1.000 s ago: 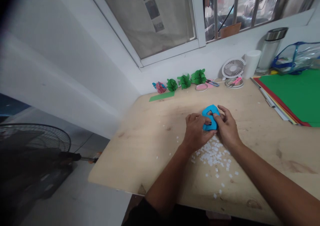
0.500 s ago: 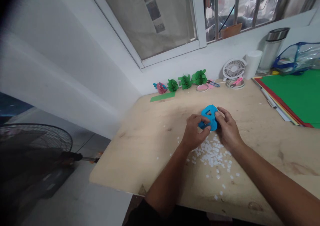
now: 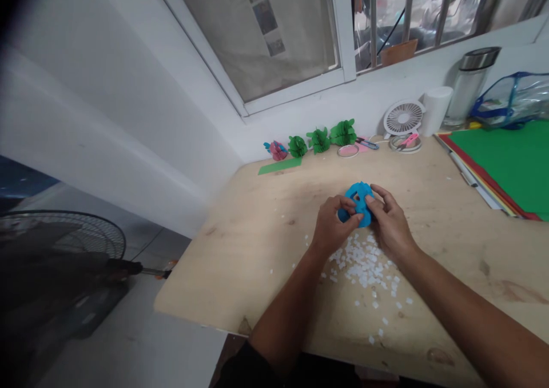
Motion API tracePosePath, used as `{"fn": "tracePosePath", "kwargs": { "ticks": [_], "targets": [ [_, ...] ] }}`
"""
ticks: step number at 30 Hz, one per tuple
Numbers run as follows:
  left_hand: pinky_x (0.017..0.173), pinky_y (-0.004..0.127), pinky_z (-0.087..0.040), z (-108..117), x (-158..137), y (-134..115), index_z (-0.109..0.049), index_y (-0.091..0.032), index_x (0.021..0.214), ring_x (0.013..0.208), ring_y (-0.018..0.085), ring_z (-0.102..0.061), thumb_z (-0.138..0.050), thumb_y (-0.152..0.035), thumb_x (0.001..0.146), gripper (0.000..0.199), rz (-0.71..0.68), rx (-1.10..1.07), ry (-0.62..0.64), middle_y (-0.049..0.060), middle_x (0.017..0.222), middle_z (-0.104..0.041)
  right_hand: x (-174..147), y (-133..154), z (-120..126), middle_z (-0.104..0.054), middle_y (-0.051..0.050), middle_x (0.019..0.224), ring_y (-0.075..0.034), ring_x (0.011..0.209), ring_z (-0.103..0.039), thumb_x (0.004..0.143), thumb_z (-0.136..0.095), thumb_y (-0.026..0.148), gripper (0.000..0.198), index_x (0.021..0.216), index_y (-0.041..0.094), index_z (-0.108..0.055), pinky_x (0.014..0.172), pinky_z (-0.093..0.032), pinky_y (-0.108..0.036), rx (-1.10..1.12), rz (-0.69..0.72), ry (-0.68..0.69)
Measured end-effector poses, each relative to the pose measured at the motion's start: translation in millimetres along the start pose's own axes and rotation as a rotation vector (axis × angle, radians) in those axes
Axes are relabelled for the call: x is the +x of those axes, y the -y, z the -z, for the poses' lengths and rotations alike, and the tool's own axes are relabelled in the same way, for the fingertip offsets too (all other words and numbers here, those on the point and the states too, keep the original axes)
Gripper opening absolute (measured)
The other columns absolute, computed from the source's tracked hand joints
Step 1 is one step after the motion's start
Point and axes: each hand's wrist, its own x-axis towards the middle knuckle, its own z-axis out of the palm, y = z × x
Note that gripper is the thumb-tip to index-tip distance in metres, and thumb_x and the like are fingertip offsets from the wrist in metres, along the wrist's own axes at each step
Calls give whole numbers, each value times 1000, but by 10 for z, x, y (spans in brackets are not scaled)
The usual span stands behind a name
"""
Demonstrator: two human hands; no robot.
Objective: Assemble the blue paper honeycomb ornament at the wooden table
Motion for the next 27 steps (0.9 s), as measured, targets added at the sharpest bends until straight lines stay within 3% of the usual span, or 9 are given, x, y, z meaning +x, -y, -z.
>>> {"fn": "tracePosePath", "kwargs": {
  "ticks": [9, 20, 27],
  "targets": [
    [91, 35, -57, -9, -10, 7, -72, -23, 109, 87, 20, -73, -89, -24, 79, 35, 69, -52, -33, -3, 79, -74, -82, 60, -69, -77, 5, 83, -13, 67, -67, 51, -103, 49, 73, 115, 31, -71, 61, -54, -25, -30, -3, -3],
    [93, 37, -59, 13, -8, 48, -80, -24, 101, 87, 21, -73, -89, -25, 81, 22, 51, -7, -63, -1, 79, -75, -90, 52, -60, -76, 5, 83, -14, 73, -71, 52, -103, 48, 76, 119, 32, -70, 65, -56, -24, -46, -2, 33],
    [91, 37, -63, 25, -15, 53, -84, -24, 103, 88, 22, -76, -84, -26, 85, 17, 59, -78, -67, 3, 88, -81, -85, 28, -36, -81, 0, 97, -22, 86, -77, 57, -101, 52, 73, 119, 33, -69, 75, -62, -34, -61, 10, 51]
  ]
}}
